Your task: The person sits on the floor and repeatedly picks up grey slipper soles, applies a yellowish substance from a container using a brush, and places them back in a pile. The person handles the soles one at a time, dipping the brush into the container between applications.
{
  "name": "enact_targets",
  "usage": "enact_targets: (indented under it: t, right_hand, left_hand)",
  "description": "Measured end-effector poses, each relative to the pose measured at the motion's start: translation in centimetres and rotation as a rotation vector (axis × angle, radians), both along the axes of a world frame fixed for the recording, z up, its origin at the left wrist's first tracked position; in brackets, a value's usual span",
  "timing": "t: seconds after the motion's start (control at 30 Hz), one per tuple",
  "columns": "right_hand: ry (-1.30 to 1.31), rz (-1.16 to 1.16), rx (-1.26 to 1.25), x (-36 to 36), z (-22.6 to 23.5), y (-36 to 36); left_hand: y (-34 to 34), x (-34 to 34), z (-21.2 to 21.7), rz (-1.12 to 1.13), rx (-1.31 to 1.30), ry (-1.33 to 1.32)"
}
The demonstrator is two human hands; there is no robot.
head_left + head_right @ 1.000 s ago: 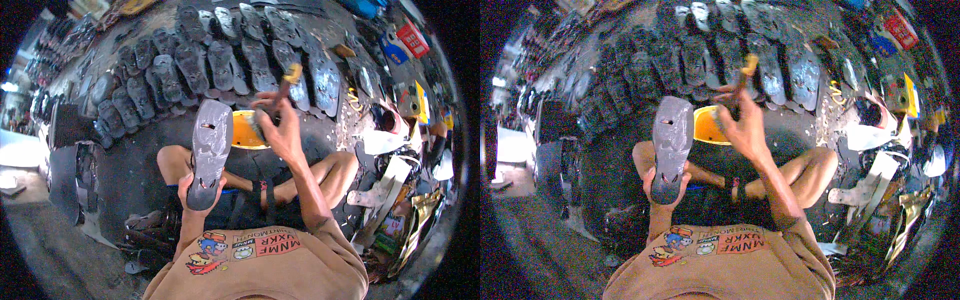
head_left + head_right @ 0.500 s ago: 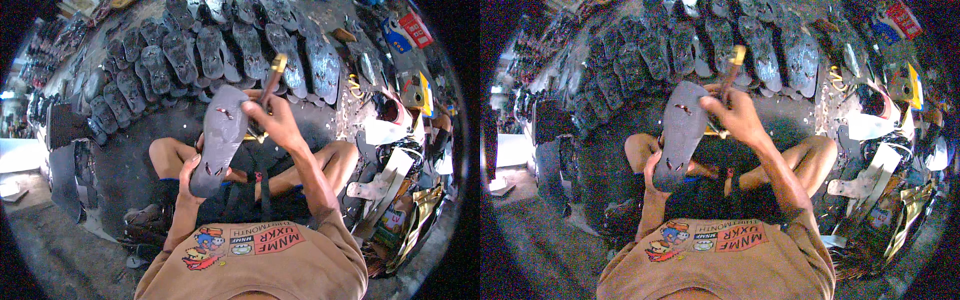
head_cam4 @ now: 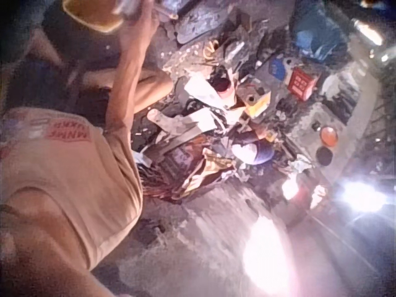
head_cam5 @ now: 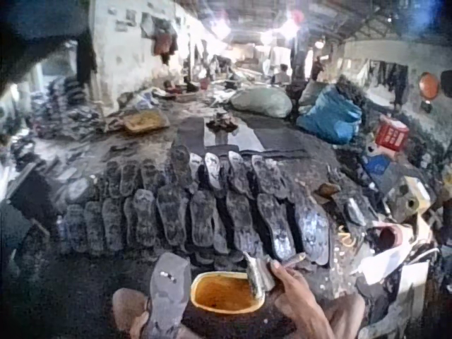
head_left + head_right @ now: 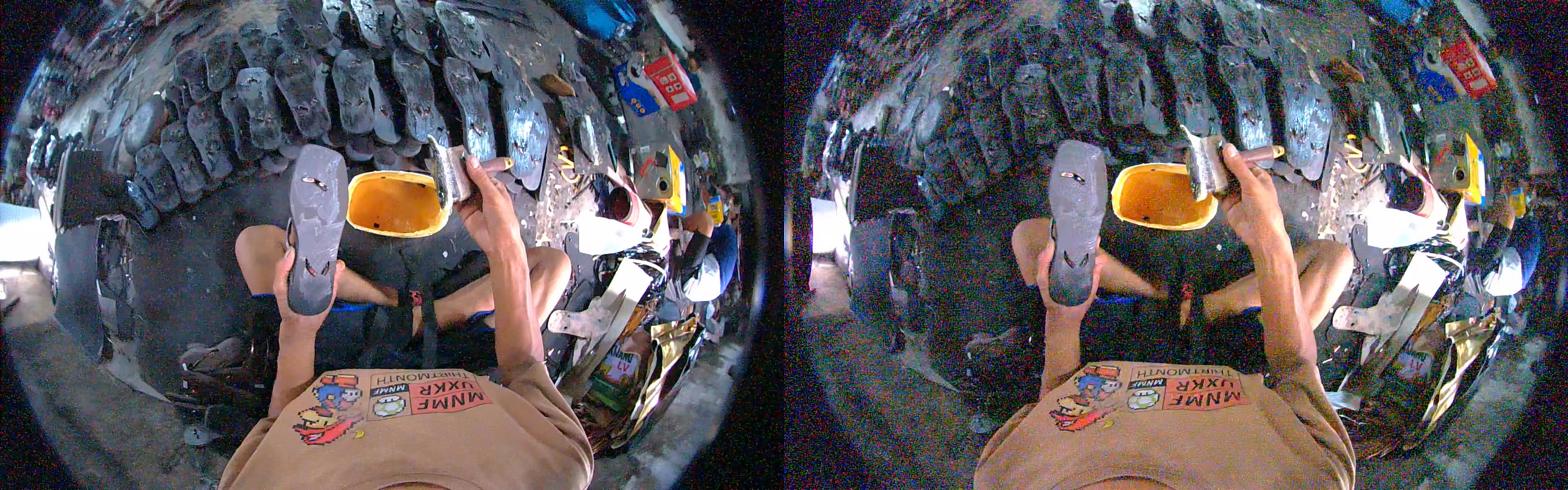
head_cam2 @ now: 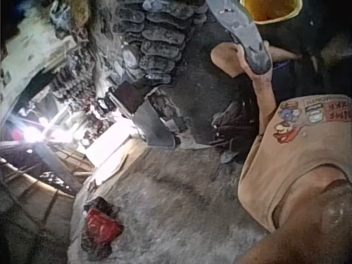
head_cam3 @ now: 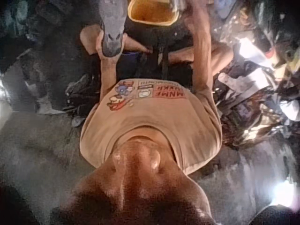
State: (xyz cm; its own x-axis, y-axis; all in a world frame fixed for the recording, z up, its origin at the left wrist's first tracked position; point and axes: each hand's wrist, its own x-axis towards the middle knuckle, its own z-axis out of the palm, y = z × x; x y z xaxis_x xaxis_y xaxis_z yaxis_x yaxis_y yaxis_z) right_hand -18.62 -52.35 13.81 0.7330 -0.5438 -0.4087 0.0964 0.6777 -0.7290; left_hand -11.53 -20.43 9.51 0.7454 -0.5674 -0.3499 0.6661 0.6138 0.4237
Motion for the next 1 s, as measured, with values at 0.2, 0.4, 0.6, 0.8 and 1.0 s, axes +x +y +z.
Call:
enact_targets:
  t: [0.2, 0.4, 0.6, 0.8, 1.0]
  right_hand:
    - [0.050, 0.339, -0.991, 2.1, 6.4, 7.7]
    - [-0.145, -0.098, -1.644, 5.9, 5.1, 7.7]
    - [0.087, 0.130, -1.295, 1.5, 5.2, 9.3]
    - [0.010, -0.111, -1.504, 1.1, 8.0, 7.1]
    - [0.012, -0.204, -1.170, 1.8, 7.5, 1.8]
  left_hand:
    - [-1.0, -0.9, -0.6, -0.077, -0.038, 0.015]
    - [-1.6, -2.0, -0.5, -0.235, -0.101, 0.154]
    - [0.2, -1.2, -0.7, -0.279, -0.102, 0.026]
    - [-1.3, -1.8, 1.3, -0.331, -0.018, -0.130]
    - [-5.6, -3.1, 4.5, -0.119, 0.096, -0.029]
